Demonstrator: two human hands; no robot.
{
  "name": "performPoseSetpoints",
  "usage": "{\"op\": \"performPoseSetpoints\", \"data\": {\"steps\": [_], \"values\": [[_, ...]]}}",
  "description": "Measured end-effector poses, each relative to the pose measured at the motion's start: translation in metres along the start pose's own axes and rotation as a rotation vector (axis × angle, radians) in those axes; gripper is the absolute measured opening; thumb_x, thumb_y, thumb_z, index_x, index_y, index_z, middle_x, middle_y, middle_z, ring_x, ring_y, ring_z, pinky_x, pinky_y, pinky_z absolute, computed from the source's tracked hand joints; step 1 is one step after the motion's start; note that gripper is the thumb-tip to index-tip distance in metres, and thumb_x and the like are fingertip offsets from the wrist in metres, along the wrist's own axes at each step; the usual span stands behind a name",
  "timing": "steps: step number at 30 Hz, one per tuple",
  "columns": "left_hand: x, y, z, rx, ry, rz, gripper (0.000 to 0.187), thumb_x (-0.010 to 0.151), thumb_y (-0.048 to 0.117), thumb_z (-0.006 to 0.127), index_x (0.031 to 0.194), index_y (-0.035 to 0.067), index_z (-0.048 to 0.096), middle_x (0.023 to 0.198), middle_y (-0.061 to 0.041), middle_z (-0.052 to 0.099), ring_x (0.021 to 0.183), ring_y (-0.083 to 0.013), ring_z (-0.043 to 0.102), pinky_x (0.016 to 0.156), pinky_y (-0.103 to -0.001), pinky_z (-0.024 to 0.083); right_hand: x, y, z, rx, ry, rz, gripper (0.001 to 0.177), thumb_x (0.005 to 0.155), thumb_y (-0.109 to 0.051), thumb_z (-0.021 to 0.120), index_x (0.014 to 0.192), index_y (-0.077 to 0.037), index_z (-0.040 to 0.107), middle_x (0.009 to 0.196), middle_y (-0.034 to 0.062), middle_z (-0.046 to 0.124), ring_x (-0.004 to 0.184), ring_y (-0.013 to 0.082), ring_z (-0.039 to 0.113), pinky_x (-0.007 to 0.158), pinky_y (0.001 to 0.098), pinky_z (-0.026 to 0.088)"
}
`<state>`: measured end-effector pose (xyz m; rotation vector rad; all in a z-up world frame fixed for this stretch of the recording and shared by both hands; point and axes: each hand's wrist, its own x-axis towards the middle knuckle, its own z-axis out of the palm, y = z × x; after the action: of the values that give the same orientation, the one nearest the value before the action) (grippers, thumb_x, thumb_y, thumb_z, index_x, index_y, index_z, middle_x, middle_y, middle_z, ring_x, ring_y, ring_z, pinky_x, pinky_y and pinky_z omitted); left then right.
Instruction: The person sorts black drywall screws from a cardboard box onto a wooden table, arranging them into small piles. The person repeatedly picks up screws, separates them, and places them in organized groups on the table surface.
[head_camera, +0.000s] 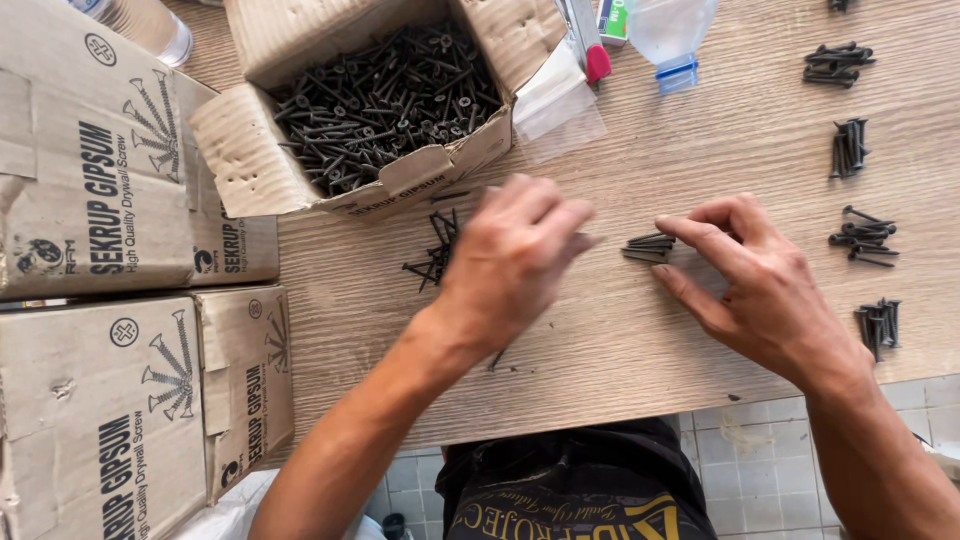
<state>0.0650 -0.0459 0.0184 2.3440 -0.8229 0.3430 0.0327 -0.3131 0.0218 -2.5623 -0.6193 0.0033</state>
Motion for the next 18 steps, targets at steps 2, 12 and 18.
{"op": "performPoseSetpoints", "data": {"steps": [2, 12, 18], "values": [[-0.010, -0.006, -0.031, -0.013, -0.005, -0.019, 0.019, 0.102, 0.016, 0.076, 0.113, 0.001, 0.072, 0.097, -0.013, 0.064, 0.087, -0.0301, 0.059, 0.079, -0.045, 0.050, -0.003, -0.005, -0.002, -0.027, 0.015, -0.029, 0.050, 0.097, -0.022, 0.079, 0.143, -0.006, 0.069, 0.117, 0.0146, 0.060, 0.104, 0.0280, 0.061, 0.088, 0.0402, 0.056], [-0.073, -0.024, -0.070, 0.097, -0.202, -0.119, 0.030, 0.096, 0.014, 0.079, 0.124, 0.006, 0.072, 0.103, -0.009, 0.062, 0.096, -0.0309, 0.058, 0.085, -0.044, 0.051, 0.044, -0.086, 0.062, -0.004, -0.017, -0.366, 0.035, 0.101, -0.025, 0.075, 0.127, -0.004, 0.063, 0.106, 0.0156, 0.061, 0.090, 0.0336, 0.062, 0.080, 0.0475, 0.053], [-0.092, -0.040, -0.060, 0.131, -0.131, -0.150, 0.031, 0.094, 0.021, 0.078, 0.123, 0.013, 0.072, 0.099, -0.006, 0.060, 0.099, -0.0300, 0.065, 0.082, -0.044, 0.055, 0.068, -0.100, 0.107, -0.144, 0.199, -0.358, 0.016, 0.092, -0.013, 0.073, 0.085, -0.009, 0.059, 0.081, 0.0078, 0.050, 0.073, 0.0290, 0.063, 0.063, 0.0382, 0.054]]}}
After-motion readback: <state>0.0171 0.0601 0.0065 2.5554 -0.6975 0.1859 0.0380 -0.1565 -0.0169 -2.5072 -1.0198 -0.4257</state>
